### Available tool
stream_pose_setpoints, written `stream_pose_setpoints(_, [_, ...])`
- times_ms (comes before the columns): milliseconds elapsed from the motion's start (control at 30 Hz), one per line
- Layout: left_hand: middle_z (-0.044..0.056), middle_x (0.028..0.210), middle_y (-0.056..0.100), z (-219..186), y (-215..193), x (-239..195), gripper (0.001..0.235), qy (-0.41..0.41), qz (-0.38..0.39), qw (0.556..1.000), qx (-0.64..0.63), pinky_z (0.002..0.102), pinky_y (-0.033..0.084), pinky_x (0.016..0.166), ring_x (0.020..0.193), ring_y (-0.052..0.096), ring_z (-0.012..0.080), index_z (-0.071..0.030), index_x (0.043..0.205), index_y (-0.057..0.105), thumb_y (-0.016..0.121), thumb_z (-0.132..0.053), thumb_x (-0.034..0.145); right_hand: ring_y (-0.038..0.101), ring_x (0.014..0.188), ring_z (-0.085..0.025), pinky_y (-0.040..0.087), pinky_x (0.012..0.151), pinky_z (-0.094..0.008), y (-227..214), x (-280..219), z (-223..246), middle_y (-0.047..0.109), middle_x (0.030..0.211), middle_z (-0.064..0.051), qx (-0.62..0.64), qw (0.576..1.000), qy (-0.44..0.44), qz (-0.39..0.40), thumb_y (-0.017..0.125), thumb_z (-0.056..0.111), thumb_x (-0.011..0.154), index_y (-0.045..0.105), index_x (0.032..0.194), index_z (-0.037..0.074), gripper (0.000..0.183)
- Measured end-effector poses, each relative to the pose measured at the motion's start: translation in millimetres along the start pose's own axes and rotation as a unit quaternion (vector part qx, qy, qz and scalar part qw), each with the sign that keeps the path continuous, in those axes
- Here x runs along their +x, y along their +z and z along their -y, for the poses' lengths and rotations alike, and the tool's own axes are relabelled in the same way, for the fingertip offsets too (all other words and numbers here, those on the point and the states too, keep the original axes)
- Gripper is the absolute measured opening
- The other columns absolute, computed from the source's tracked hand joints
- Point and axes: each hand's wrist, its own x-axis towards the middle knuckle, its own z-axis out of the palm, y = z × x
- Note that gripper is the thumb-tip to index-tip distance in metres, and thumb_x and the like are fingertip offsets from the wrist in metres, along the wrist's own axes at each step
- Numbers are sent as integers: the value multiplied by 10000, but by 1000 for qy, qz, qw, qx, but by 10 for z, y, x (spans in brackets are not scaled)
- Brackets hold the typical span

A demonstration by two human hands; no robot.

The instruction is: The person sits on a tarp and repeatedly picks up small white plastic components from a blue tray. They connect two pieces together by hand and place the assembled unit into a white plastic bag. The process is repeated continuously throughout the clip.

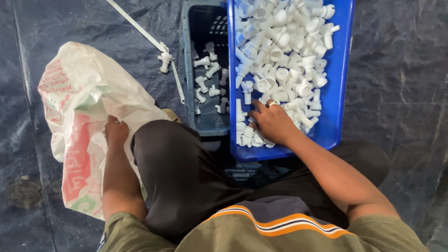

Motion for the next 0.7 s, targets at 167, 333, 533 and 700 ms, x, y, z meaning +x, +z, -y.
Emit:
stream_pose_setpoints(167, [302, 1125, 693, -63, 7, -142, 407, 58, 15, 997, 57, 577, 501, 928, 1085, 645, 501, -12, 1346, 526, 557, -102, 951, 646, 842, -382, 559, 747, -434, -62, -29, 16, 632, 1253, -165, 7, 999, -20, -24, 797, 279, 793, 721, 1070, 67, 357])
stream_pose_setpoints(333, [336, 1205, 613, -226, -119, -289, 484, 39, -40, 995, 78, 593, 474, 902, 1101, 588, 530, -42, 1333, 481, 642, -189, 901, 654, 852, -407, 565, 744, -455, -106, -103, -47, 636, 1121, -138, 30, 999, 17, 30, 807, 265, 789, 694, 1045, 50, 354])
stream_pose_setpoints(533, [303, 1177, 638, -284, -410, -466, 340, 32, 9, 999, 4, 581, 453, 939, 1099, 574, 501, -54, 1306, 521, 469, -349, 1145, 683, 884, -396, 573, 751, -474, -80, -173, -108, 635, 1095, -142, 0, 995, 16, 103, 747, 220, 799, 699, 1089, 112, 313])
stream_pose_setpoints(700, [222, 1091, 697, -250, -709, -836, 329, 289, 37, 954, -74, 425, 552, 855, 1001, 673, 296, 28, 1165, 597, 588, -293, 1093, 710, 888, -382, 585, 741, -489, 67, -175, -123, 642, 1111, -138, -31, 995, 21, 97, 637, 107, 833, 694, 1145, 133, 318])
